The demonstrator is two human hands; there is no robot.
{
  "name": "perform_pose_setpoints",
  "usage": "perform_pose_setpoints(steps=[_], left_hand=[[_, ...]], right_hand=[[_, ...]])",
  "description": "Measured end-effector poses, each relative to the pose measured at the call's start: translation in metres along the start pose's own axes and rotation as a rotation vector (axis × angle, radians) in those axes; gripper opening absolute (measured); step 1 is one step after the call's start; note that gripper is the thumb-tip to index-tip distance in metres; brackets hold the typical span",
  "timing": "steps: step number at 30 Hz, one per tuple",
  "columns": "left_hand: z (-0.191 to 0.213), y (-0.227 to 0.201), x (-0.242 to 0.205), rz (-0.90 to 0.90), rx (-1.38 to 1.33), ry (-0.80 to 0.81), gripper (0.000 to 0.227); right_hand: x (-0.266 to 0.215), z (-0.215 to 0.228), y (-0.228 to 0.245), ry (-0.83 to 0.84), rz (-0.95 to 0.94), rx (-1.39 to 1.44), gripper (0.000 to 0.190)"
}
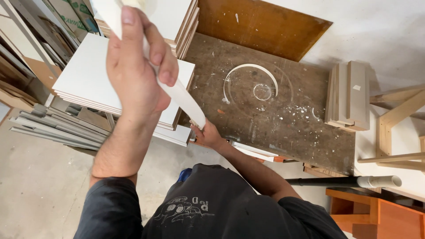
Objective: Measuring and tearing strips of edge banding tape for a stack of melamine boards
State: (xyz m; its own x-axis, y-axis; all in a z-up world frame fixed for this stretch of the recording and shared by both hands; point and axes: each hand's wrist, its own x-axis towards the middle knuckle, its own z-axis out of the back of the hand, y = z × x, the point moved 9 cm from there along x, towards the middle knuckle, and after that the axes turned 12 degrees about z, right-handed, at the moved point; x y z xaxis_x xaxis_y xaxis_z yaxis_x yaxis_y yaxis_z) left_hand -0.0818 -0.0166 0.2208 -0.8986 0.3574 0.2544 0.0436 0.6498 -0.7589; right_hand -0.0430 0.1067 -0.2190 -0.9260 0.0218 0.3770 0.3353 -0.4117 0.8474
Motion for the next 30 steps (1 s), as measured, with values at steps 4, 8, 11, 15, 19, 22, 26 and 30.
perform_pose_setpoints(steps=[4,8,11,15,19,22,26,30], left_hand=[[0.014,-0.017,-0.027,0.024,0.019,0.086,0.024],[0.019,-0.037,-0.063,0.010,0.109,0.120,0.022],[0.036,-0.012,-0.080,0.138,-0.020,0.216,0.020],[0.039,0.028,-0.094,0.268,0.019,0.283,0.030],[0.097,0.075,-0.091,0.076,0.325,0.185,0.029],[0.121,0.092,-0.088,0.092,0.492,0.102,0.031],[0.155,0.089,-0.091,0.143,0.782,-0.106,0.045],[0.181,0.094,-0.118,0.189,0.854,-0.217,0.045]], right_hand=[[0.003,0.007,0.018,0.063,0.127,-0.155,0.039],[0.019,0.033,0.019,0.215,0.334,-0.301,0.044],[0.027,0.092,-0.077,-0.029,-0.011,-0.604,0.055],[0.029,0.150,-0.185,-0.351,-0.186,-0.669,0.027],[0.045,0.185,-0.113,-0.674,0.017,-0.657,0.013],[0.053,0.197,0.027,-0.740,0.326,-0.511,0.009],[0.061,0.153,0.168,-0.025,0.228,-0.335,0.015],[0.031,0.085,0.327,0.540,0.332,0.297,0.005]])
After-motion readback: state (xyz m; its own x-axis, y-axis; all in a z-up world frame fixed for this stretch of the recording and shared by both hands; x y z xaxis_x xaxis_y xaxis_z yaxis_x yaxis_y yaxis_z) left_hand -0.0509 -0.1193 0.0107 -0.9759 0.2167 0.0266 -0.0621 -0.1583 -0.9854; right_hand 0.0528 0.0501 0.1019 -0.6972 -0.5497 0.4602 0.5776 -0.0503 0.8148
